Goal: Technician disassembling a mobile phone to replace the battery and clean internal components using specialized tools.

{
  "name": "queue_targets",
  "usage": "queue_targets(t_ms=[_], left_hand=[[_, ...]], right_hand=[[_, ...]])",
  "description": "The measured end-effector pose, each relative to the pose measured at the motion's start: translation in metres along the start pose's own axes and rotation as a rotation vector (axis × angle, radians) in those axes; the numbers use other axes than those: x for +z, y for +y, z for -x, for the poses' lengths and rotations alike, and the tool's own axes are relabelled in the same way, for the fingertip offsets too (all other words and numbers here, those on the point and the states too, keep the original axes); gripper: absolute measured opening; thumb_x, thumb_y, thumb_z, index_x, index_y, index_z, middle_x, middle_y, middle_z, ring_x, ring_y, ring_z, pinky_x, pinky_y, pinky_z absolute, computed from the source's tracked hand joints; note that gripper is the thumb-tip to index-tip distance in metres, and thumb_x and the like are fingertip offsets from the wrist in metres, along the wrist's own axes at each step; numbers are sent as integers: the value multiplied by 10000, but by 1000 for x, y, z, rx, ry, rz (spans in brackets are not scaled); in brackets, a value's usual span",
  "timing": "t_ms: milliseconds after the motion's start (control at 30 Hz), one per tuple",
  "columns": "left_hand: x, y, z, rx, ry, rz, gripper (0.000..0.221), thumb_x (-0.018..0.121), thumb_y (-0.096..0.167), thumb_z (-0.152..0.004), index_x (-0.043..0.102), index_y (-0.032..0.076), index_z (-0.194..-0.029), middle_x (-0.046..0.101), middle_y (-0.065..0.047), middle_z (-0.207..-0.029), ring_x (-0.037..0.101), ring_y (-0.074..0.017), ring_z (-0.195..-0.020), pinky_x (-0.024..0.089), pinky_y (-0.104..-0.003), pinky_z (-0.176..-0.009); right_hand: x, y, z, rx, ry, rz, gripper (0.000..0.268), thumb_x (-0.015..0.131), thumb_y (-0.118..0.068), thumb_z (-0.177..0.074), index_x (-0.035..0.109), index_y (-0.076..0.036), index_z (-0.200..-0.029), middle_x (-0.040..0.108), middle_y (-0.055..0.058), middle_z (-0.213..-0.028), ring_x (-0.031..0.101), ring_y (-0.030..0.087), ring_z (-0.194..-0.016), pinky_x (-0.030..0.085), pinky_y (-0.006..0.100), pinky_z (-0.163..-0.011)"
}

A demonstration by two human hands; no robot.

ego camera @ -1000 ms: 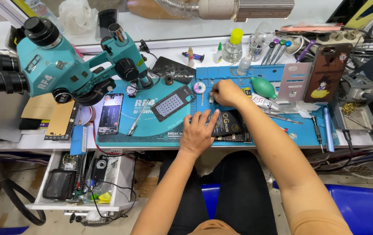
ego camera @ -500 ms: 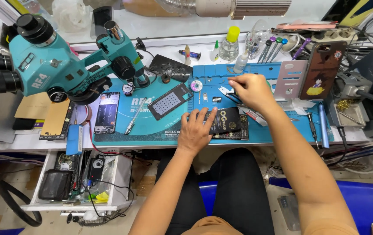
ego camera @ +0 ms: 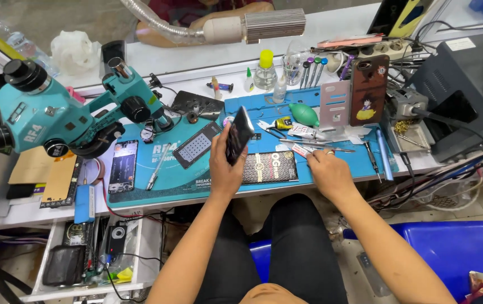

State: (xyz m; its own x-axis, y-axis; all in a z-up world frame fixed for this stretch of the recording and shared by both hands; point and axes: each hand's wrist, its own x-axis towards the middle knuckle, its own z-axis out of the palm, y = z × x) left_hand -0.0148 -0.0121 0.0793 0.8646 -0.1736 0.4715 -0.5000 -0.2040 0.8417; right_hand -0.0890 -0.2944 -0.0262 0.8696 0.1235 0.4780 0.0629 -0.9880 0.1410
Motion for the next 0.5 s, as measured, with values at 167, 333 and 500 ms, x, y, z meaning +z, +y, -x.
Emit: queue_targets(t_ms=[167, 333, 500], left_hand=[[22, 0, -5, -437, -126, 1012, 836, 351, 779, -920, 523, 126, -1413, 686, -104, -1128, 662, -158, -907, 561, -288, -749], [41, -22, 4, -625, -228, 1438, 879, 238, 763, -996, 380, 130, -1588, 686, -186, -1119, 657, -245, -874, 554, -381, -769], [62, -46, 7, -604, -136, 1351, 906, 406, 688, -1016, 204, 29, -1603, 546, -22, -989, 598, -138, -883, 574, -331, -852]], right_hand=[[9, 1, 1, -99, 54, 72, 151, 649, -96, -902, 708, -141, -1034, 662, 14, -837, 675, 193, -790, 546, 263, -607], [-8, 8, 6, -42, 108, 11, 262, 644, -50, -886, 732, -135, -1119, 688, 32, -862, 695, 213, -801, 576, 294, -639], [-74, -14, -1, 747, 123, -1279, 515, 657, 87, -934, 544, 64, -1436, 700, 280, -1044, 704, 251, -753, 615, 330, -655]])
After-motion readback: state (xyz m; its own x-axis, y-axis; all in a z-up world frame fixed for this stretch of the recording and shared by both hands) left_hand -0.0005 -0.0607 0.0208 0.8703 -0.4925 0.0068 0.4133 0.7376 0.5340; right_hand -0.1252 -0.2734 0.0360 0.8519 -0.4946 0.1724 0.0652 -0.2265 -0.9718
